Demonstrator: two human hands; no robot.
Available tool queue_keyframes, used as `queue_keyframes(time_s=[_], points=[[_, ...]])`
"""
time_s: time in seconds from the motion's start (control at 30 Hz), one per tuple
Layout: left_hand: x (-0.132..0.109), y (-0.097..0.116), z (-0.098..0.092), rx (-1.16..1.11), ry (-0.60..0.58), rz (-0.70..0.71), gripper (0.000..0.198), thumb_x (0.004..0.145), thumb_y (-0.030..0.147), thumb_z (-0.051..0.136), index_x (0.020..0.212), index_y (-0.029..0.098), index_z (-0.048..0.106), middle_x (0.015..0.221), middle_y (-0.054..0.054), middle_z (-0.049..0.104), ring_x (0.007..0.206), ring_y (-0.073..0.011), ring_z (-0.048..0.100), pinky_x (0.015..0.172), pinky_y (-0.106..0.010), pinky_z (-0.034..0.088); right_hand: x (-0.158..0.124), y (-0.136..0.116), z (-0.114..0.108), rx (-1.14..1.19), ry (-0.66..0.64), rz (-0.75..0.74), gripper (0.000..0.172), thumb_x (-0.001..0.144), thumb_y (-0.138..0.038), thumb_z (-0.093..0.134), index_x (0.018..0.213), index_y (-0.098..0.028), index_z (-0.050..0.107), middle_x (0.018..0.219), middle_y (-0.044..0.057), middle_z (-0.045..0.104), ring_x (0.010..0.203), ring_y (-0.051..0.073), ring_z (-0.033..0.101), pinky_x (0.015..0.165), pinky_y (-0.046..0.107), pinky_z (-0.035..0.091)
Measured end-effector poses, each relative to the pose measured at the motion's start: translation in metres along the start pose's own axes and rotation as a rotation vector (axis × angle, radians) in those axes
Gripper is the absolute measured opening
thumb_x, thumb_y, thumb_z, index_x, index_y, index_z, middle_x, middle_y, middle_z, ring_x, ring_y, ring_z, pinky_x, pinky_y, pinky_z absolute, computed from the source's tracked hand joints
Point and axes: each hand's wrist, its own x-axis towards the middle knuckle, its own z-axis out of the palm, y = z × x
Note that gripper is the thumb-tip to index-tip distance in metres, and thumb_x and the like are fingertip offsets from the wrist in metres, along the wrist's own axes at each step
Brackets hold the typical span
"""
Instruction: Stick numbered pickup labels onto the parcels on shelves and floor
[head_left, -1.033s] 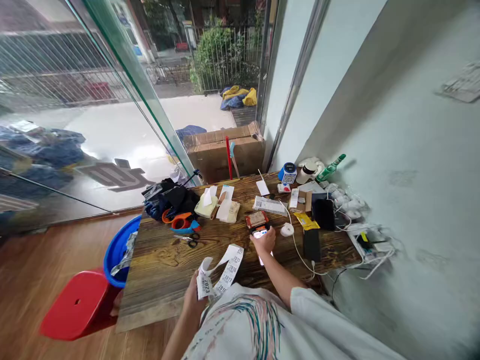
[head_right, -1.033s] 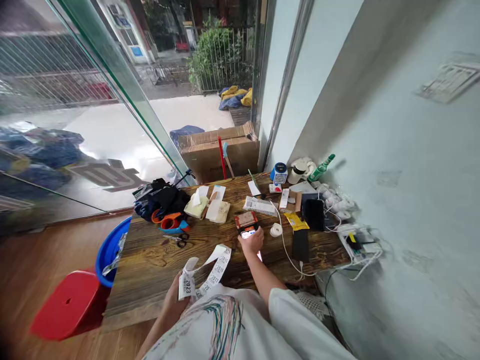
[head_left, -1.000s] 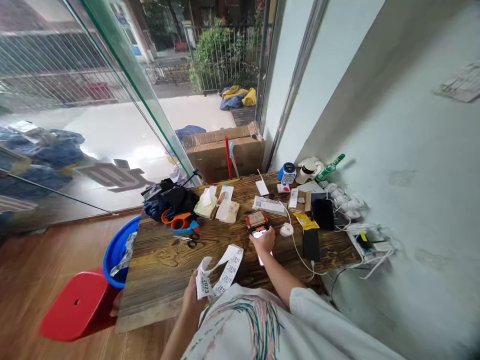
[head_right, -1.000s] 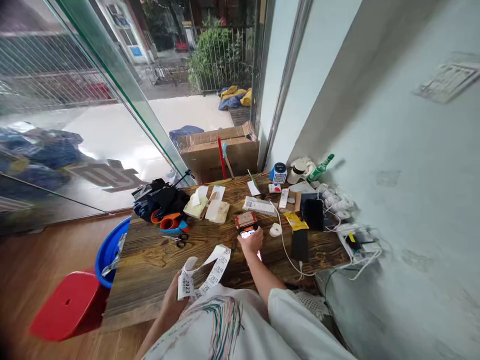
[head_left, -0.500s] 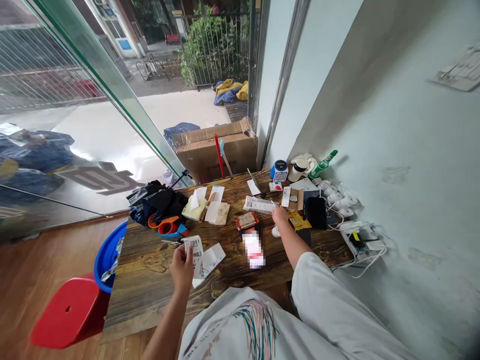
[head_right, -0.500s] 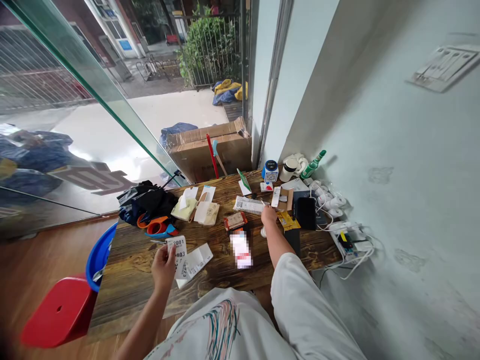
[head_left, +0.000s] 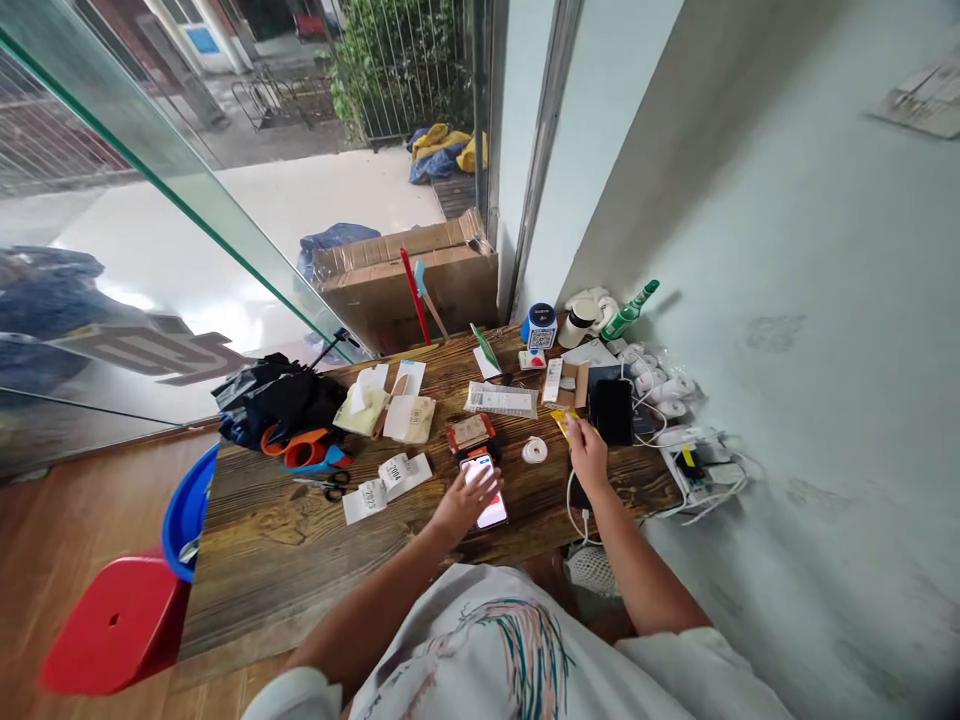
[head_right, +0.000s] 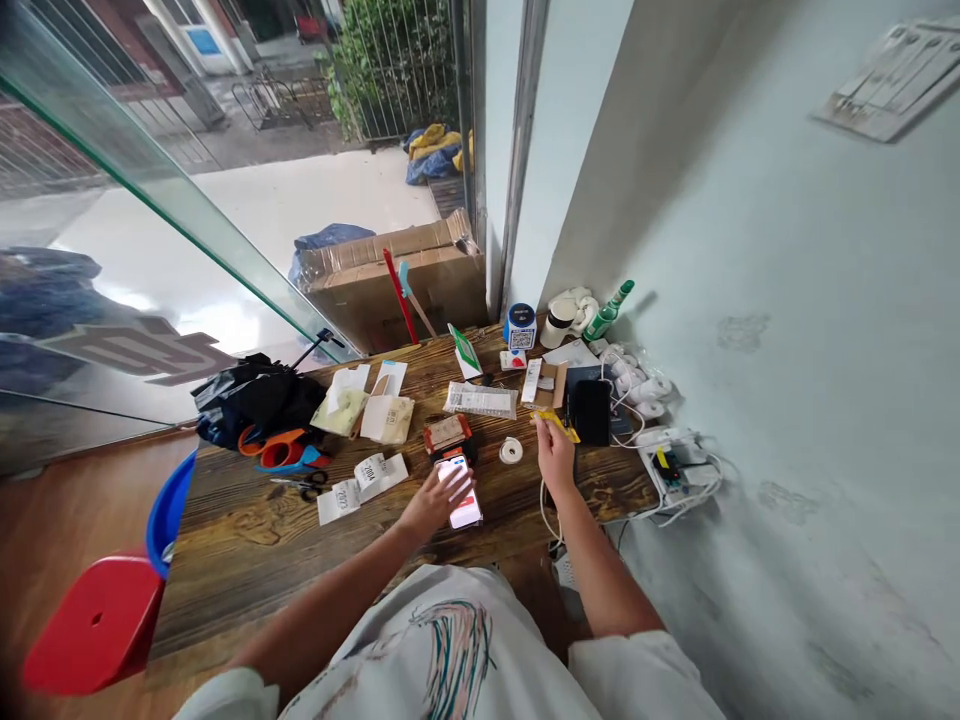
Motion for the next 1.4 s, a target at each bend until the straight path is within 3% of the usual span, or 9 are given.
queue_keyframes(time_s=[0.1, 0.2, 0.3, 0.43, 0.53, 0.6, 0.8, 1.2, 1.4], points=[[0.025, 0.02, 0.036, 0.033, -0.101, 0.216, 0.043, 0.095, 0.016, 0.042, 0.136, 0.022, 0.052, 0.145, -0.006, 0.054, 0.138, -0.0203, 0.043, 0.115, -0.05, 0.034, -0.048, -0.003, -0.016, 0.147, -0.168, 0.085, 0.04, 0.094, -0.049, 0.048, 0.107, -0.018, 0.07, 0.11, 0.01, 0.072, 0.105, 0.022, 0.064, 0.091, 0.03, 0.047], [0.038, 0.024, 0.054, 0.04, -0.141, 0.242, 0.028, 0.091, 0.015, 0.048, 0.112, 0.018, 0.066, 0.119, -0.006, 0.07, 0.122, -0.0184, 0.057, 0.116, -0.046, 0.033, -0.095, 0.002, -0.011, 0.222, -0.34, 0.212, 0.04, 0.093, -0.051, 0.049, 0.106, -0.019, 0.07, 0.11, 0.008, 0.073, 0.106, 0.022, 0.065, 0.093, 0.03, 0.048], [0.039, 0.021, 0.045, 0.036, -0.142, 0.254, 0.025, 0.092, 0.015, 0.045, 0.104, 0.019, 0.067, 0.107, -0.005, 0.072, 0.11, -0.0172, 0.061, 0.117, -0.045, 0.031, -0.133, 0.009, 0.002, 0.206, -0.422, 0.278, 0.041, 0.093, -0.053, 0.048, 0.103, -0.02, 0.07, 0.104, 0.007, 0.074, 0.098, 0.022, 0.067, 0.087, 0.03, 0.049], [0.028, 0.022, 0.003, -0.079, -0.082, 0.097, 0.045, 0.085, 0.025, 0.057, 0.13, 0.018, 0.053, 0.126, -0.011, 0.062, 0.122, -0.0252, 0.052, 0.12, -0.055, 0.018, -0.162, 0.007, 0.015, 0.141, -0.45, 0.228, 0.038, 0.094, -0.05, 0.047, 0.095, -0.019, 0.069, 0.09, 0.006, 0.073, 0.083, 0.02, 0.065, 0.076, 0.029, 0.048], [0.022, 0.027, -0.025, -0.276, -0.018, -0.133, 0.061, 0.077, 0.032, 0.066, 0.134, 0.021, 0.049, 0.128, -0.011, 0.06, 0.124, -0.027, 0.05, 0.122, -0.056, 0.005, -0.167, -0.005, 0.018, 0.121, -0.422, 0.156, 0.034, 0.096, -0.044, 0.046, 0.092, -0.019, 0.069, 0.09, 0.007, 0.071, 0.084, 0.02, 0.063, 0.077, 0.03, 0.047], [0.02, 0.029, -0.036, -0.354, 0.001, -0.194, 0.061, 0.075, 0.033, 0.066, 0.133, 0.023, 0.05, 0.128, -0.011, 0.061, 0.125, -0.0264, 0.05, 0.122, -0.054, 0.002, -0.165, -0.014, 0.018, 0.113, -0.411, 0.129, 0.033, 0.096, -0.042, 0.045, 0.092, -0.02, 0.069, 0.089, 0.007, 0.07, 0.083, 0.02, 0.063, 0.076, 0.03, 0.046], [0.014, 0.029, -0.038, -0.401, -0.004, -0.258, 0.068, 0.068, 0.031, 0.071, 0.132, 0.021, 0.05, 0.129, -0.011, 0.06, 0.125, -0.0264, 0.051, 0.123, -0.053, 0.001, -0.157, -0.029, 0.019, 0.059, -0.436, 0.058, 0.034, 0.097, -0.041, 0.042, 0.09, -0.022, 0.068, 0.084, 0.006, 0.068, 0.079, 0.02, 0.061, 0.073, 0.03, 0.044], [0.005, 0.03, -0.032, -0.32, -0.066, -0.183, 0.071, 0.069, 0.03, 0.073, 0.135, 0.024, 0.05, 0.127, -0.01, 0.061, 0.122, -0.0282, 0.052, 0.121, -0.056, 0.008, -0.138, -0.053, 0.012, -0.415, -0.711, 0.064, 0.027, 0.092, -0.03, 0.051, 0.077, -0.02, 0.072, 0.081, 0.008, 0.074, 0.075, 0.02, 0.065, 0.064, 0.029, 0.034], [0.002, 0.03, -0.042, -0.31, -0.08, -0.111, 0.069, 0.065, 0.027, 0.072, 0.132, 0.024, 0.055, 0.119, -0.009, 0.064, 0.115, -0.0287, 0.055, 0.121, -0.056, 0.016, -0.142, -0.058, 0.014, -0.455, -0.725, 0.137, 0.024, 0.09, -0.031, 0.055, 0.081, -0.02, 0.075, 0.085, 0.009, 0.076, 0.075, 0.019, 0.067, 0.061, 0.029, 0.031]])
